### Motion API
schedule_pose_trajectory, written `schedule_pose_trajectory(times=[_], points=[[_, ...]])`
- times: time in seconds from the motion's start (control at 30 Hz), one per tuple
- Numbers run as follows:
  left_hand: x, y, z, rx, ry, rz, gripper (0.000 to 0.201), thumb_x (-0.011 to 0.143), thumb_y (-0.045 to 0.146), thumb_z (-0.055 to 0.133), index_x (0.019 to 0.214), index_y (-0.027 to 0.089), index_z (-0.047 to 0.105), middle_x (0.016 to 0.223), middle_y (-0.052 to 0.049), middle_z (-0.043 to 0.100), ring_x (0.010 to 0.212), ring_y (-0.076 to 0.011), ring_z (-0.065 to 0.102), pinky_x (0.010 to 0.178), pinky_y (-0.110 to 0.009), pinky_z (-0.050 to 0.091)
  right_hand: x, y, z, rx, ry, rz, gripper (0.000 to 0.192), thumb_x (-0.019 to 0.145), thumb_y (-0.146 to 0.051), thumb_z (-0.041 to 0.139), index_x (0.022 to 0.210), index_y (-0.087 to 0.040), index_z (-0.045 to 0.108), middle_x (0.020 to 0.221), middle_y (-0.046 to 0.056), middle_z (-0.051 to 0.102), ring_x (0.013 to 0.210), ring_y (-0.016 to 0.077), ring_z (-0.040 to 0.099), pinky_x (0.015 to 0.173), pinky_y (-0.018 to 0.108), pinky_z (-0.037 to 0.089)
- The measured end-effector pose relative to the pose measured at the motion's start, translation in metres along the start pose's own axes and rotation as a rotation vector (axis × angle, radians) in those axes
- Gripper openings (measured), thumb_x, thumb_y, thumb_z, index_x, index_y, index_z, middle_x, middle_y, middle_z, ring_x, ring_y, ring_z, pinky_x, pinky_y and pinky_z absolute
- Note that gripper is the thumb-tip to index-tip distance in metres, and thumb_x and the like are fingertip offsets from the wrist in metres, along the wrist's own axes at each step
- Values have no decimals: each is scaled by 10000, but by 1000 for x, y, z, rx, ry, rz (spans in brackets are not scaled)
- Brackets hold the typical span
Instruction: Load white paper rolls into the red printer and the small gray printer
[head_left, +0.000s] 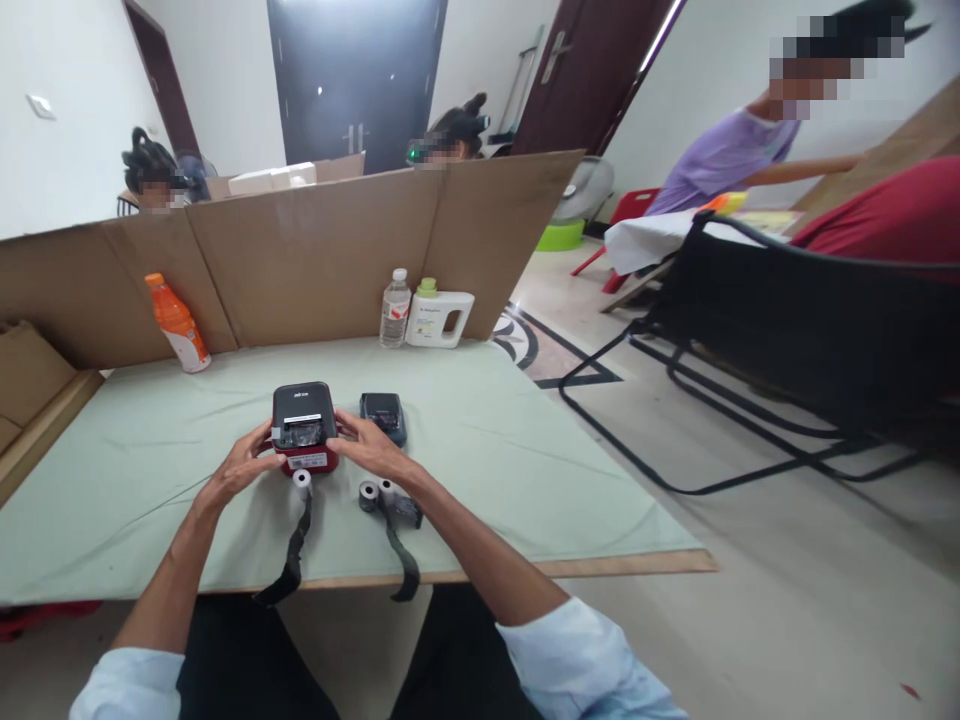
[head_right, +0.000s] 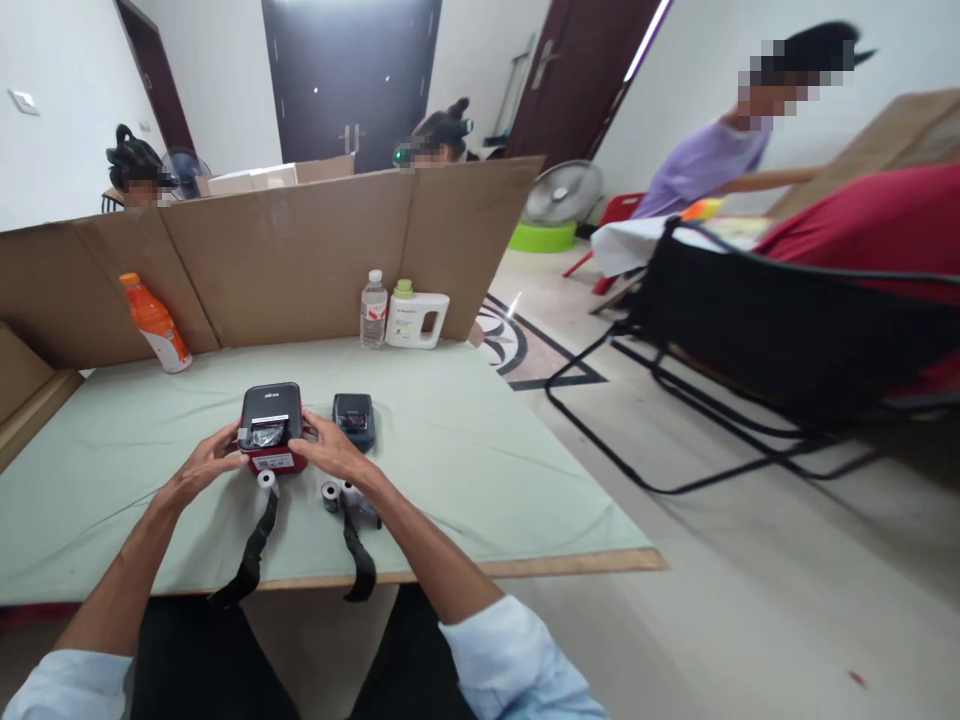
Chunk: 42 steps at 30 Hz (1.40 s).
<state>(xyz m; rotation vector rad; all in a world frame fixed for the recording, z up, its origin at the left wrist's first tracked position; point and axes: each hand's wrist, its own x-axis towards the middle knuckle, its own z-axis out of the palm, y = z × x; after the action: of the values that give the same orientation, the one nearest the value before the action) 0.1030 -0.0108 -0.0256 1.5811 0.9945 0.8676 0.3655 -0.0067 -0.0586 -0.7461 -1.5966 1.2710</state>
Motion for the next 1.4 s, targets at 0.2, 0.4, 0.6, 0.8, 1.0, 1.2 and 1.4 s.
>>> schedule_pose_trajectory(times=[0.2, 0.4, 0.6, 0.8, 1.0, 1.2, 1.4], points=[[4, 1, -8, 31, 20, 48, 746, 727, 363, 852, 1420, 182, 645, 1472, -152, 619, 1232, -342, 645, 1036, -474, 541, -1, -12, 2, -8, 1, 16, 610, 810, -243, 695, 1412, -199, 608, 1327, 82, 705, 1238, 296, 652, 1069, 462, 529], [4, -3, 11, 163, 92, 56, 713, 763, 321, 780, 1441, 178, 610, 1377, -134, 675, 1105, -274, 686, 888, -379, 600, -1, -11, -1, -33, -11, -10, 639, 793, -170, 652, 1429, -189, 592, 1315, 82, 709, 1219, 289, 659, 1019, 425, 559], [-7, -9, 10, 431, 267, 178, 625, 787, 325, 772, 1388, 223, 631, 1341, -127, 688, 1034, -255, 717, 774, -360, 620, -2, -6, -5, -290, 79, -5, 684, 776, -198, 729, 1445, -206, 584, 1378, 110, 673, 1224, 318, 647, 1034, 471, 537], [-13, -20, 6, 660, 295, 355, 307, 879, 355, 718, 1152, 220, 757, 1268, -136, 737, 1165, -292, 700, 970, -474, 604, -5, -3, -4, -276, 67, -55, 702, 791, -219, 748, 1469, -230, 565, 1343, 99, 694, 1219, 313, 646, 1062, 473, 518], [-10, -26, 5, 704, 291, 400, 324, 874, 373, 734, 1162, 226, 748, 1231, -125, 747, 1170, -293, 699, 1069, -493, 556, -9, 1, 0, -255, 86, -51, 684, 799, -215, 735, 1459, -217, 558, 1302, 104, 705, 1171, 302, 652, 1019, 443, 536], [-7, -24, 6, 720, 286, 418, 243, 892, 350, 700, 1097, 224, 733, 1232, -123, 699, 1150, -279, 680, 1012, -460, 573, -9, 2, 1, -275, 103, -37, 656, 803, -230, 730, 1437, -217, 558, 1310, 99, 693, 1143, 289, 658, 982, 418, 543], [-7, -19, 4, 771, 259, 386, 217, 882, 327, 699, 1075, 228, 708, 1284, -111, 642, 1100, -255, 678, 929, -412, 593, -9, 3, 2, -290, 103, -52, 655, 818, -225, 721, 1447, -214, 538, 1282, 93, 703, 1109, 276, 666, 978, 411, 540]])
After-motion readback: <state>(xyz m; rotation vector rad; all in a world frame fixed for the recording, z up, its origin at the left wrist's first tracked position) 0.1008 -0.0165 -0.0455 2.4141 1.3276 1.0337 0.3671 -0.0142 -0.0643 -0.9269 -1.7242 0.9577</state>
